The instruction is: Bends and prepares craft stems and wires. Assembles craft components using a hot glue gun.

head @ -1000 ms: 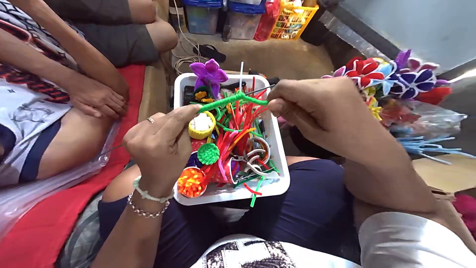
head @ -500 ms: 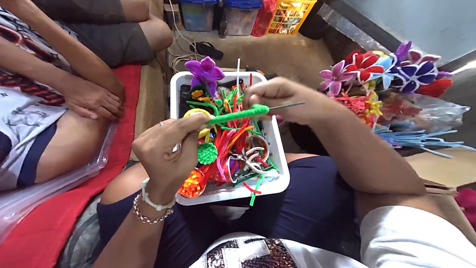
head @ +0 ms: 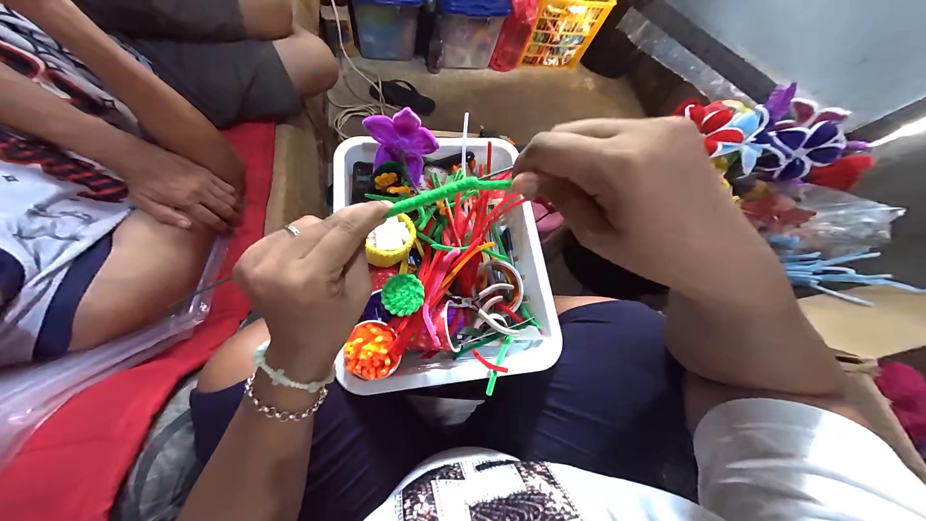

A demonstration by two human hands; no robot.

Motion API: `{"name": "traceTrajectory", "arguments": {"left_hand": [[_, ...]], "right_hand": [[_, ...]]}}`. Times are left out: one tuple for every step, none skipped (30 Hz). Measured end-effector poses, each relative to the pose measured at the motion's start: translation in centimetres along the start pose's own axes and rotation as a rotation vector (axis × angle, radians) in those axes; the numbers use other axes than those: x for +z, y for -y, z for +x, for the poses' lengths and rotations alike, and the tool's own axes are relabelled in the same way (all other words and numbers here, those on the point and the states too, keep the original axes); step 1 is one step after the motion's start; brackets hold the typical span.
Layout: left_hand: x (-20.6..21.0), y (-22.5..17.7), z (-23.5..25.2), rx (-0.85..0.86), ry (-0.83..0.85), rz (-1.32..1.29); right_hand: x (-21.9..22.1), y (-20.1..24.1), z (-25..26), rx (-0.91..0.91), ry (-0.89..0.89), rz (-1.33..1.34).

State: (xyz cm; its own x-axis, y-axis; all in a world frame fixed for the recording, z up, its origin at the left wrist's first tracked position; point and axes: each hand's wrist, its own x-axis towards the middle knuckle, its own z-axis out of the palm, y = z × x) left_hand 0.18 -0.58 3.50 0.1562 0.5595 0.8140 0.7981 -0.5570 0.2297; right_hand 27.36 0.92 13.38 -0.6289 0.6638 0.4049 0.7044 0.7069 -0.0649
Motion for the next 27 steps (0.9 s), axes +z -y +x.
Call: {"name": "traceTrajectory", "arguments": {"left_hand": [[0.0, -0.1, 0.0, 0.023, 0.005, -0.018], [0.1, -0.3, 0.0, 0.045, 0.009, -0.046], [0.1, -0.5, 0.0, 0.062, 0.010, -0.084], [0.2, -0.6, -0.1, 0.070, 0.011, -0.137], [0.4, -0.7, -0.1, 0.064, 0.008, -0.209], [0.5, -0.7, -0.2, 0.045, 0.008, -0.289], [0.6, -0.7, -0.2, 0.019, 0.010, -0.366], [0.7, -0.7, -0.3, -0.010, 0.014, -0.431], [0.8, -0.7, -0.3, -0.039, 0.016, -0.489], [0.9, -0.8, -0.4, -0.067, 0.016, -0.542], [1.0, -1.0, -0.4, -0.092, 0.016, -0.583], [1.1, -1.1, -0.5, -0.115, 0.014, -0.606], [1.2, -1.2, -0.6, -0.143, 0.011, -0.616], [1.2, -1.3, -0.6, -0.172, 0.002, -0.611], [1.3, -1.2, -0.7, -0.204, -0.008, -0.593], [1.3, -1.0, -0.6, -0.235, -0.016, -0.572], [1.2, -0.7, -0.6, -0.265, -0.020, -0.547], [1.2, -0.4, -0.5, -0.286, -0.022, -0.515], [1.2, -0.2, -0.5, -0.299, -0.028, -0.476], [1.2, -0.1, -0.5, -0.299, -0.035, -0.425], [1.1, -0.1, -0.6, -0.285, -0.043, -0.361], [1.1, -0.1, -0.6, -0.260, -0.046, -0.297], [1.0, -0.2, -0.6, -0.226, -0.045, -0.237], [0.9, -0.3, -0.5, -0.194, -0.043, -0.179], [0.8, -0.5, -0.5, -0.163, -0.041, -0.125], [0.8, -0.5, -0.5, -0.133, -0.039, -0.082], [0.7, -0.6, -0.4, -0.107, -0.039, -0.047]], "right_hand": [[-0.3, -0.4, 0.3, -0.020, -0.007, -0.018], [-0.5, -0.9, 0.7, -0.038, -0.004, -0.009], [-0.5, -1.5, 1.1, -0.055, 0.010, 0.015], [-0.5, -2.3, 1.5, -0.072, 0.029, 0.057], [-0.4, -3.3, 1.9, -0.096, 0.053, 0.114], [-0.2, -4.3, 2.2, -0.125, 0.080, 0.196], [0.3, -5.2, 2.4, -0.151, 0.113, 0.312], [0.9, -5.9, 2.6, -0.164, 0.149, 0.448], [1.7, -6.4, 2.6, -0.169, 0.178, 0.595], [2.7, -6.6, 2.6, -0.167, 0.208, 0.727], [3.6, -6.5, 2.4, -0.163, 0.239, 0.845], [4.6, -6.3, 2.2, -0.158, 0.268, 0.955], [5.5, -5.9, 1.8, -0.145, 0.300, 1.064], [6.3, -5.4, 1.4, -0.113, 0.320, 1.158], [6.9, -4.8, 1.0, -0.062, 0.334, 1.228], [7.1, -4.3, 0.7, -0.022, 0.328, 1.257], [7.2, -3.9, 0.4, 0.014, 0.300, 1.228], [7.0, -3.6, 0.2, 0.044, 0.248, 1.144], [6.7, -3.2, -0.1, 0.065, 0.186, 1.008], [6.1, -2.8, -0.2, 0.058, 0.132, 0.855], [5.5, -2.3, -0.3, 0.044, 0.085, 0.708], [4.8, -1.8, -0.5, 0.033, 0.056, 0.564], [4.2, -1.2, -0.6, 0.020, 0.032, 0.418], [3.6, -0.6, -0.7, 0.012, 0.009, 0.278], [3.1, 0.0, -0.8, 0.006, -0.011, 0.146], [2.6, 0.4, -0.8, 0.001, -0.027, 0.028], [2.1, 0.8, -0.8, 0.005, -0.039, -0.073]]}}
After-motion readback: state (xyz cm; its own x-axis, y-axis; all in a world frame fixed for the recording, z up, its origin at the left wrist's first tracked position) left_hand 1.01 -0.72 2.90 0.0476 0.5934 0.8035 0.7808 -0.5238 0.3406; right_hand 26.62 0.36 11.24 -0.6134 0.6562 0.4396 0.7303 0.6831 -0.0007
